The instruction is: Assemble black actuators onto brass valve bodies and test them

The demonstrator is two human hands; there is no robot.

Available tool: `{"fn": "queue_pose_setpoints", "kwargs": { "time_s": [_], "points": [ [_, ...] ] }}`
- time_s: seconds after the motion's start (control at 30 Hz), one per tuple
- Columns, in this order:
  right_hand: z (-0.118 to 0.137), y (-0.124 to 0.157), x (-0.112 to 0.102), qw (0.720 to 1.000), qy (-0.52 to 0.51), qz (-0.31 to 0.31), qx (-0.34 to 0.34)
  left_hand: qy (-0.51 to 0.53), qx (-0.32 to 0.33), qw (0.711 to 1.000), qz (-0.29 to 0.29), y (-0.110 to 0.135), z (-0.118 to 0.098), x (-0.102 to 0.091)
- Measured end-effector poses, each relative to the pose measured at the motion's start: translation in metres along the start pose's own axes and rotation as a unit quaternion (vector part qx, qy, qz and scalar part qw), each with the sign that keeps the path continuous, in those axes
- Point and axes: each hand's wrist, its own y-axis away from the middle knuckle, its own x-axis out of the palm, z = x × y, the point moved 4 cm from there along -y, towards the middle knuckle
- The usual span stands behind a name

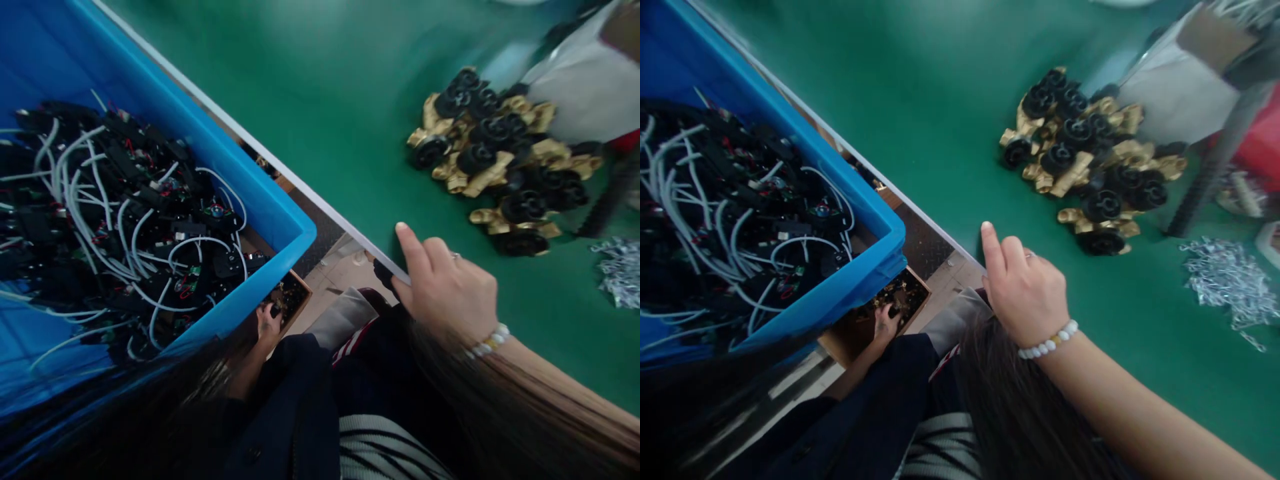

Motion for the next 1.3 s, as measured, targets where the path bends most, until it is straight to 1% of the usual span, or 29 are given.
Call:
{"fn": "queue_pose_setpoints", "kwargs": {
  "time_s": [0.07,0.1,0.17,0.2,0.27,0.33,0.37,0.4,0.43,0.47,0.5,0.53,0.57,0.63,0.7,0.77,0.8,0.83,0.9,0.93,0.97,1.0,1.03,1.07,1.1,1.17,1.2,1.27,1.3],
  "points": [
    [0.000,0.001,-0.001,1.000,-0.007,0.024,0.002,-0.012,-0.047,0.998,-0.026,-0.006,0.007,0.013],
    [-0.001,0.001,-0.001,0.999,-0.013,0.036,0.003,-0.011,-0.055,0.998,-0.034,-0.007,0.004,0.016],
    [-0.001,0.002,0.000,0.998,-0.028,0.047,0.010,0.006,-0.033,0.999,-0.036,-0.004,-0.014,0.014],
    [-0.002,0.002,0.000,0.998,-0.037,0.051,0.015,0.019,-0.010,0.999,-0.033,-0.002,-0.029,0.010],
    [-0.002,0.003,0.001,0.997,-0.053,0.058,0.023,0.043,0.047,0.998,-0.017,0.002,-0.068,-0.006],
    [-0.002,0.002,0.002,0.994,-0.068,0.078,0.026,0.058,0.106,0.993,-0.008,0.000,-0.117,-0.027],
    [-0.002,0.001,0.002,0.992,-0.077,0.097,0.027,0.064,0.146,0.987,-0.007,-0.005,-0.144,-0.038],
    [-0.002,0.001,0.003,0.989,-0.088,0.119,0.027,0.070,0.188,0.979,-0.022,-0.011,-0.170,-0.050],
    [-0.003,0.000,0.003,0.985,-0.099,0.142,0.027,0.085,0.209,0.970,-0.085,-0.021,-0.194,-0.065],
    [-0.003,0.000,0.003,0.980,-0.111,0.165,0.028,0.087,0.233,0.959,-0.132,-0.032,-0.215,-0.076],
    [-0.004,-0.001,0.002,0.975,-0.122,0.183,0.030,0.081,0.256,0.948,-0.172,-0.044,-0.234,-0.085],
    [-0.005,-0.001,0.001,0.971,-0.134,0.198,0.030,0.078,0.275,0.940,-0.187,-0.059,-0.249,-0.090],
    [-0.005,-0.002,0.000,0.966,-0.146,0.209,0.030,0.067,0.270,0.945,-0.175,-0.075,-0.260,-0.092],
    [-0.006,-0.002,-0.002,0.960,-0.168,0.220,0.028,0.037,0.263,0.950,-0.165,-0.107,-0.275,-0.095],
    [-0.007,-0.002,-0.003,0.958,-0.179,0.223,0.028,0.006,0.252,0.961,-0.115,-0.137,-0.286,-0.089],
    [-0.007,-0.001,-0.003,0.959,-0.180,0.219,0.028,-0.008,0.233,0.971,-0.054,-0.164,-0.297,-0.077],
    [-0.006,-0.001,-0.003,0.960,-0.178,0.216,0.029,-0.007,0.221,0.975,-0.034,-0.177,-0.303,-0.069],
    [-0.006,-0.001,-0.002,0.960,-0.176,0.213,0.029,-0.002,0.210,0.977,-0.023,-0.189,-0.309,-0.062],
    [-0.006,-0.001,-0.002,0.962,-0.173,0.209,0.030,0.020,0.183,0.983,-0.023,-0.211,-0.322,-0.048],
    [-0.005,-0.001,-0.002,0.962,-0.171,0.209,0.030,0.036,0.176,0.983,-0.024,-0.219,-0.326,-0.044],
    [-0.005,-0.001,-0.001,0.962,-0.172,0.209,0.029,0.046,0.186,0.981,-0.031,-0.223,-0.330,-0.042],
    [-0.005,-0.001,-0.001,0.962,-0.172,0.211,0.028,0.053,0.209,0.975,-0.048,-0.221,-0.331,-0.043],
    [-0.004,-0.001,-0.001,0.962,-0.172,0.211,0.028,0.058,0.239,0.966,-0.076,-0.215,-0.329,-0.047],
    [-0.004,-0.001,0.000,0.963,-0.169,0.210,0.029,0.064,0.269,0.954,-0.115,-0.202,-0.322,-0.052],
    [-0.003,-0.001,0.000,0.964,-0.163,0.208,0.032,0.075,0.294,0.940,-0.154,-0.184,-0.310,-0.058],
    [-0.003,0.000,0.001,0.969,-0.141,0.199,0.040,0.106,0.307,0.922,-0.209,-0.139,-0.274,-0.066],
    [-0.002,0.000,0.001,0.972,-0.127,0.193,0.042,0.117,0.308,0.923,-0.200,-0.114,-0.254,-0.064],
    [-0.001,0.001,0.002,0.977,-0.101,0.181,0.040,0.099,0.274,0.944,-0.157,-0.070,-0.211,-0.056],
    [-0.001,0.001,0.003,0.980,-0.090,0.173,0.037,0.082,0.245,0.957,-0.129,-0.052,-0.191,-0.051]
  ]
}}
